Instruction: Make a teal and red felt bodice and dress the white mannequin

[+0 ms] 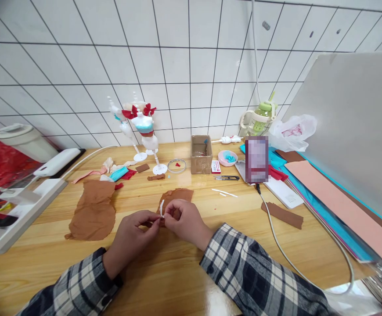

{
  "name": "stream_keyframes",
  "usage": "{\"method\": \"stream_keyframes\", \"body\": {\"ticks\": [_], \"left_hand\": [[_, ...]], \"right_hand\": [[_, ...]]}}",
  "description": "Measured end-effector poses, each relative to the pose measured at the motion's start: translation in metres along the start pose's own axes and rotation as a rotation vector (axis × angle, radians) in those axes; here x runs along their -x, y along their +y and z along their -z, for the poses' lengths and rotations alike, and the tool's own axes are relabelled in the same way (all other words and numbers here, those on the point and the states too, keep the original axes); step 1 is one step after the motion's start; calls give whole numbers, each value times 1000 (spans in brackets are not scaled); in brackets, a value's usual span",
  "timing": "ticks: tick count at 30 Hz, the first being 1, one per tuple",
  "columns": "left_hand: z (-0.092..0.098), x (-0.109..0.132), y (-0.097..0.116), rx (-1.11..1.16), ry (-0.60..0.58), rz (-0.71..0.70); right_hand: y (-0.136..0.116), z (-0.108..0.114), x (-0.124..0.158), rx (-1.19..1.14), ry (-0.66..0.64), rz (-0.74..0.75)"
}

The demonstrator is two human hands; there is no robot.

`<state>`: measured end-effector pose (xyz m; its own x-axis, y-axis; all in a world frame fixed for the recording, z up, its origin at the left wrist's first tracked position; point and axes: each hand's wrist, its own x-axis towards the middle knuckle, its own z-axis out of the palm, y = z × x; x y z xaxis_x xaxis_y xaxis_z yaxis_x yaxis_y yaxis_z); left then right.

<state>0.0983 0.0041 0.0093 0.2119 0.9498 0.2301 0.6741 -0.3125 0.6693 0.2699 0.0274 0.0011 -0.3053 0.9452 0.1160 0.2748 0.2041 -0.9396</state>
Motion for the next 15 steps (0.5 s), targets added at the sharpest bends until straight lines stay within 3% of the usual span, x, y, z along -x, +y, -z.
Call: {"method": "stream_keyframes", "body": {"ticks": [6,11,13,15], "left_hand": [[7,-3,0,508,-32,9],[2,-7,-13,1049,10,325],[1,-8,-15,1080,6,374],[2,-9,-14,961,-6,348]], "right_hand": [[6,8,-5,84,116,17],[15,16,-10,215,191,53],[15,19,-11,261,224,78],[12,22,-9,288,273,152]]}}
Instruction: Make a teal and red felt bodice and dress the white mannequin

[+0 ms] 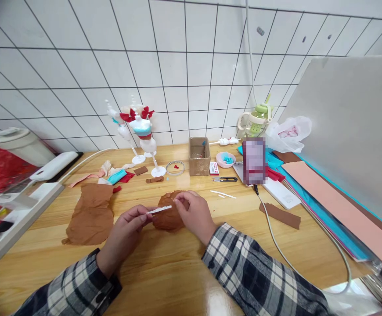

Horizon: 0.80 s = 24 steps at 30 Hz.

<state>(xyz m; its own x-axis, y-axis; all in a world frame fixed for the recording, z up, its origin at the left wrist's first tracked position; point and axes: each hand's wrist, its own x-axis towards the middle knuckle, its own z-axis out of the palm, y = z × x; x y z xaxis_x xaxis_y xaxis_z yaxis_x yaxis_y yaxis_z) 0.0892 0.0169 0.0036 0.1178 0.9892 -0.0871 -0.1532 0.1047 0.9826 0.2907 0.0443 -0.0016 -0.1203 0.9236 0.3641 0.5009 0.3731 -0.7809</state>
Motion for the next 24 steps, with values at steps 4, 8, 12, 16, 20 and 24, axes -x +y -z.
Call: {"method": "stream_keyframes", "body": {"ticks": [4,8,12,16,20,24], "left_hand": [[-5,4,4,-244,-31,-86],[-8,6,2,-333,-66,-149],[-7,7,0,-433,-97,-193],[-9,9,1,-581,-100,-266],[-12,11,3,-680,-110,-334],[-11,10,2,-751,-115,-350]], "right_hand": [[-12,5,8,-8,36,181],[-22,1,17,-44,-99,256],[-22,-5,18,-104,-139,212],[-20,-7,17,-91,-188,142],[-19,-7,16,-86,-221,129],[-19,-2,16,-8,-269,220]]}}
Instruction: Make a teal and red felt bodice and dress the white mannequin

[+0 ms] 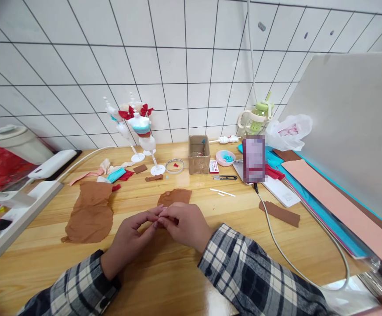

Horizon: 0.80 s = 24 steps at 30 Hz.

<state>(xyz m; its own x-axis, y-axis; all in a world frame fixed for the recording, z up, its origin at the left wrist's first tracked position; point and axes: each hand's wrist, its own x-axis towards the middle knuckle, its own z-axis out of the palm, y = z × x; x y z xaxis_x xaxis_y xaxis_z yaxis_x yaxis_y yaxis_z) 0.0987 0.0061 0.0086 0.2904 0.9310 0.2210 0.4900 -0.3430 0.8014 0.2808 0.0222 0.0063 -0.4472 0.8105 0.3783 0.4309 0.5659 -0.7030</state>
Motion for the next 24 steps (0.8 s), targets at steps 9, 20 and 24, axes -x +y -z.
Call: {"method": "stream_keyframes", "body": {"ticks": [9,20,24], "left_hand": [[1,2,-2,7,-29,17],[5,1,-2,139,12,17],[4,-1,-2,108,61,17]], "right_hand": [[0,-1,2,132,-43,62],[6,1,-1,-39,45,-45],[10,3,-3,-121,53,-63]]}}
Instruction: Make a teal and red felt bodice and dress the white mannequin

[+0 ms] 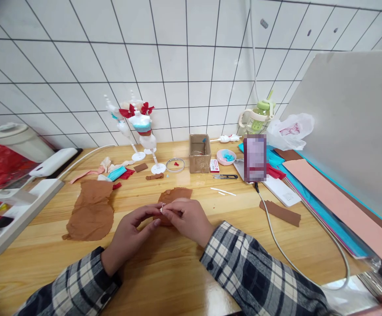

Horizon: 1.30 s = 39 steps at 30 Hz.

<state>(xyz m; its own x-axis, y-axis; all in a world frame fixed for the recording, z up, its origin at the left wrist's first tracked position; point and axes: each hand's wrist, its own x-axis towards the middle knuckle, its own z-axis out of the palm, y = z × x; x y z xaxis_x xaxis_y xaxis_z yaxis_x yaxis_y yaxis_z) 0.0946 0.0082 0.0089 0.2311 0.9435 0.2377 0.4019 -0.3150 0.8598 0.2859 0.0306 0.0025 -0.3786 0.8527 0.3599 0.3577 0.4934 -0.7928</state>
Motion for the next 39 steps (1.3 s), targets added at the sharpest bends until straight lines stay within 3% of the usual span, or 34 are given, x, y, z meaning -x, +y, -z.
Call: {"method": "stream_keyframes", "body": {"ticks": [11,17,25,29,33,39], "left_hand": [[0,-3,1,-54,43,65],[0,-4,-3,477,-49,243],[-8,-8,-14,853,105,474],[-4,-11,-17,838,201,488],[-4,-16,-18,659,251,394],[-8,-22,-16,467,167,308]], "right_hand": [[-2,1,0,37,-56,22],[-3,1,-1,72,33,-19],[-3,1,1,27,62,-10],[1,2,2,-21,160,-54],[11,8,-14,0,338,-127],[20,52,-60,64,569,-84]]}}
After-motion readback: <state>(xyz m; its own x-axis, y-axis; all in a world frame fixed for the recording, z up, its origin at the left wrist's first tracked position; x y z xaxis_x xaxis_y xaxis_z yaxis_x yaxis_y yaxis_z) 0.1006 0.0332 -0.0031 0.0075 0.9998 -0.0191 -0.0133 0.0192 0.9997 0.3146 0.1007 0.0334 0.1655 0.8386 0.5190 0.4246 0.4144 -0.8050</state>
